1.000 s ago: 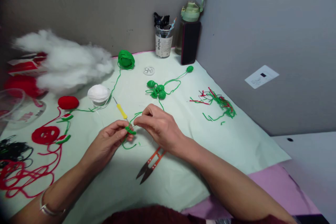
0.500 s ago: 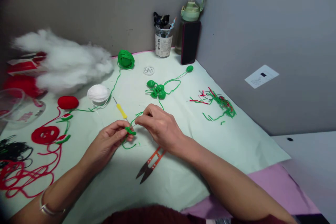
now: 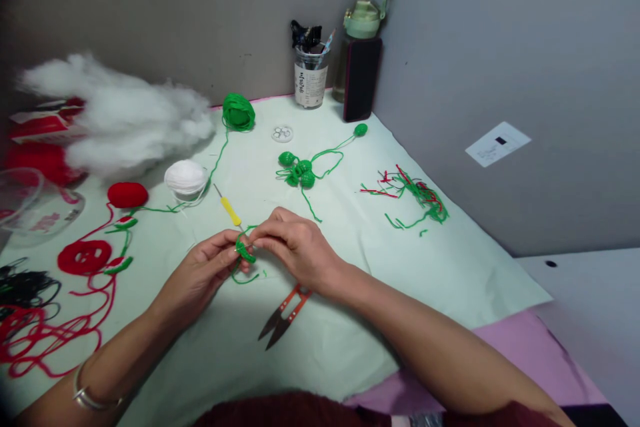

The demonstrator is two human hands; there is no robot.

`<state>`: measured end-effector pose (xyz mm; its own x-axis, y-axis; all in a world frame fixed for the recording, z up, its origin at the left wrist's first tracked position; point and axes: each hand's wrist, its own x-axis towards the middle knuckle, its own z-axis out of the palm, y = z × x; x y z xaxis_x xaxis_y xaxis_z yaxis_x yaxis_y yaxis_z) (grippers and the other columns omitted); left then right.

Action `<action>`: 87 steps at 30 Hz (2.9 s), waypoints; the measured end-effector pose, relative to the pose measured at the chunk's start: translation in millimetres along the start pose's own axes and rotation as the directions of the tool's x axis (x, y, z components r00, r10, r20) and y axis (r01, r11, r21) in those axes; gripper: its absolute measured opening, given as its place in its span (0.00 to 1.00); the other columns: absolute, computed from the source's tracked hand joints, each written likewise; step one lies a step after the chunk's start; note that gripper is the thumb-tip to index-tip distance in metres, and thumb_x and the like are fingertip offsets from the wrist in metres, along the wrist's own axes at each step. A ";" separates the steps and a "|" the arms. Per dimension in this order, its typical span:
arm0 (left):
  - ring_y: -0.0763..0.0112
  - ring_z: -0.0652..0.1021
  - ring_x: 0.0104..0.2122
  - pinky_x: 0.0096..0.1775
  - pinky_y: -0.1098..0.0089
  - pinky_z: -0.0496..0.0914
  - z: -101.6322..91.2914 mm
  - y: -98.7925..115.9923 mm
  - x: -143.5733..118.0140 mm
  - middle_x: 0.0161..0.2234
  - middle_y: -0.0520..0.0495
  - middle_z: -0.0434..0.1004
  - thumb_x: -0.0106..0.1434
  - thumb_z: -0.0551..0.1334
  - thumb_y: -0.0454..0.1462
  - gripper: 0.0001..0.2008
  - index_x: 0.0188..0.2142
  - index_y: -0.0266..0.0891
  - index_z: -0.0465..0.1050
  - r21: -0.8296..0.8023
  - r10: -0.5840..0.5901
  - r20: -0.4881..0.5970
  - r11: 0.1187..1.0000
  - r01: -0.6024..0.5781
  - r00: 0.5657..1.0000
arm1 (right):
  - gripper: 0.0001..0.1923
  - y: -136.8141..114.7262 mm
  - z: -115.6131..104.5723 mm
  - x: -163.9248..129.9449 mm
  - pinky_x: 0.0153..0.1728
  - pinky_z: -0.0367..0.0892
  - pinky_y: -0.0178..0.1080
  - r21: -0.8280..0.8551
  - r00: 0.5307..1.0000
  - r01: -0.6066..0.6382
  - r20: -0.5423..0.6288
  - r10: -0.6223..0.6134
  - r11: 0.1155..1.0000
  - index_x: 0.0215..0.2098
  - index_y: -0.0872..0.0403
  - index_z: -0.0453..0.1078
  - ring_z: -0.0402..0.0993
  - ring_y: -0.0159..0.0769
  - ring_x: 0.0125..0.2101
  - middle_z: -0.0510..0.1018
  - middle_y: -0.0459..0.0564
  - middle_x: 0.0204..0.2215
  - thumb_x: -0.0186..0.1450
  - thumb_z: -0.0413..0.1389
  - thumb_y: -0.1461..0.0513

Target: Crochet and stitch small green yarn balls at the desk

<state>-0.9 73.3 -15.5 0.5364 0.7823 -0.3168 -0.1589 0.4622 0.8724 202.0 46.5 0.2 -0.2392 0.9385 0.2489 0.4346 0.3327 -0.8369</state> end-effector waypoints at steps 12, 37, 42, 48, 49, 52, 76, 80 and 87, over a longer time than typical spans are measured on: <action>0.72 0.74 0.30 0.39 0.72 0.67 -2.0 -5.8 0.1 0.28 0.51 0.75 0.62 0.69 0.42 0.10 0.35 0.38 0.74 0.055 0.017 -0.024 0.998 -0.015 1.000 | 0.11 -8.2 11.5 -8.3 0.37 0.70 0.34 -0.146 0.994 0.110 0.001 -0.111 0.983 0.53 0.53 0.66 0.76 0.31 0.36 0.79 0.50 0.39 0.73 0.50 0.66; 0.73 0.72 0.25 0.31 0.72 0.65 6.3 4.0 -5.3 0.24 0.54 0.71 0.56 0.69 0.42 0.12 0.32 0.38 0.71 0.245 0.001 -0.095 0.969 0.022 0.996 | 0.09 -41.6 5.8 -14.7 0.34 0.68 0.32 -0.140 0.974 0.226 0.047 -0.222 0.964 0.37 0.51 0.72 0.77 0.30 0.31 0.79 0.44 0.27 0.72 0.51 0.61; 0.74 0.73 0.24 0.32 0.72 0.66 1.4 -2.3 -4.2 0.25 0.53 0.72 0.60 0.68 0.43 0.13 0.35 0.37 0.71 0.240 -0.004 -0.054 0.971 0.017 0.999 | 0.10 -31.1 1.0 -4.2 0.24 0.68 0.32 0.387 0.993 -0.120 0.040 0.114 0.914 0.40 0.53 0.64 0.76 0.30 0.23 0.80 0.47 0.28 0.75 0.46 0.57; 0.75 0.74 0.24 0.31 0.73 0.66 0.8 -2.1 -3.2 0.24 0.55 0.71 0.59 0.69 0.43 0.14 0.35 0.36 0.71 0.237 -0.017 -0.040 0.971 0.026 0.999 | 0.10 -36.1 -29.4 2.0 0.14 0.46 0.27 0.777 0.974 -0.194 0.083 0.208 0.598 0.37 0.52 0.63 0.45 0.21 0.11 0.58 0.33 0.13 0.73 0.53 0.55; 0.75 0.74 0.23 0.31 0.73 0.66 0.7 -2.0 -3.1 0.23 0.55 0.71 0.59 0.69 0.43 0.14 0.35 0.36 0.71 0.234 -0.022 -0.037 0.972 0.030 0.999 | 0.10 -37.1 -35.3 2.3 0.14 0.44 0.27 0.790 0.972 -0.135 -0.012 0.235 0.598 0.37 0.52 0.63 0.42 0.21 0.12 0.55 0.32 0.13 0.72 0.54 0.55; 0.76 0.74 0.23 0.31 0.73 0.66 -0.5 -2.8 -2.7 0.23 0.55 0.72 0.60 0.69 0.43 0.13 0.36 0.37 0.72 0.219 -0.033 -0.017 0.975 0.036 0.999 | 0.10 -34.4 -45.5 2.6 0.16 0.44 0.29 0.763 0.947 -0.103 -0.121 0.298 0.638 0.36 0.52 0.64 0.42 0.22 0.14 0.54 0.34 0.15 0.72 0.55 0.55; 0.74 0.79 0.30 0.38 0.74 0.72 -2.7 -4.4 0.0 0.28 0.51 0.80 0.62 0.69 0.42 0.11 0.40 0.38 0.78 0.090 -0.019 -0.059 0.996 0.024 0.998 | 0.11 -2.9 -12.8 -6.1 0.29 0.58 0.32 -0.472 0.966 0.231 0.004 -0.259 0.851 0.38 0.53 0.76 0.64 0.29 0.32 0.69 0.48 0.31 0.69 0.53 0.71; 0.73 0.78 0.30 0.37 0.74 0.71 -3.0 -4.4 -1.2 0.27 0.50 0.80 0.62 0.69 0.42 0.11 0.40 0.38 0.78 0.098 -0.026 -0.056 0.995 0.031 0.998 | 0.12 -4.5 -13.2 -6.9 0.30 0.59 0.32 -0.474 0.972 0.216 0.025 -0.232 0.854 0.39 0.53 0.76 0.64 0.30 0.32 0.69 0.48 0.32 0.69 0.52 0.71; 0.73 0.78 0.30 0.38 0.73 0.71 -3.6 -3.9 0.1 0.29 0.49 0.80 0.62 0.70 0.43 0.11 0.39 0.38 0.78 0.090 -0.038 -0.029 0.995 0.041 0.999 | 0.11 -4.0 -14.7 -5.1 0.32 0.63 0.33 -0.300 0.981 0.191 0.039 -0.188 0.935 0.40 0.54 0.77 0.66 0.30 0.32 0.70 0.48 0.32 0.73 0.52 0.66</action>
<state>-3.2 73.0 -20.3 0.5183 0.7755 -0.3606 -0.0619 0.4545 0.8886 214.2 41.7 9.4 -0.3505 0.8549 0.3825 0.6208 0.5179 -0.5885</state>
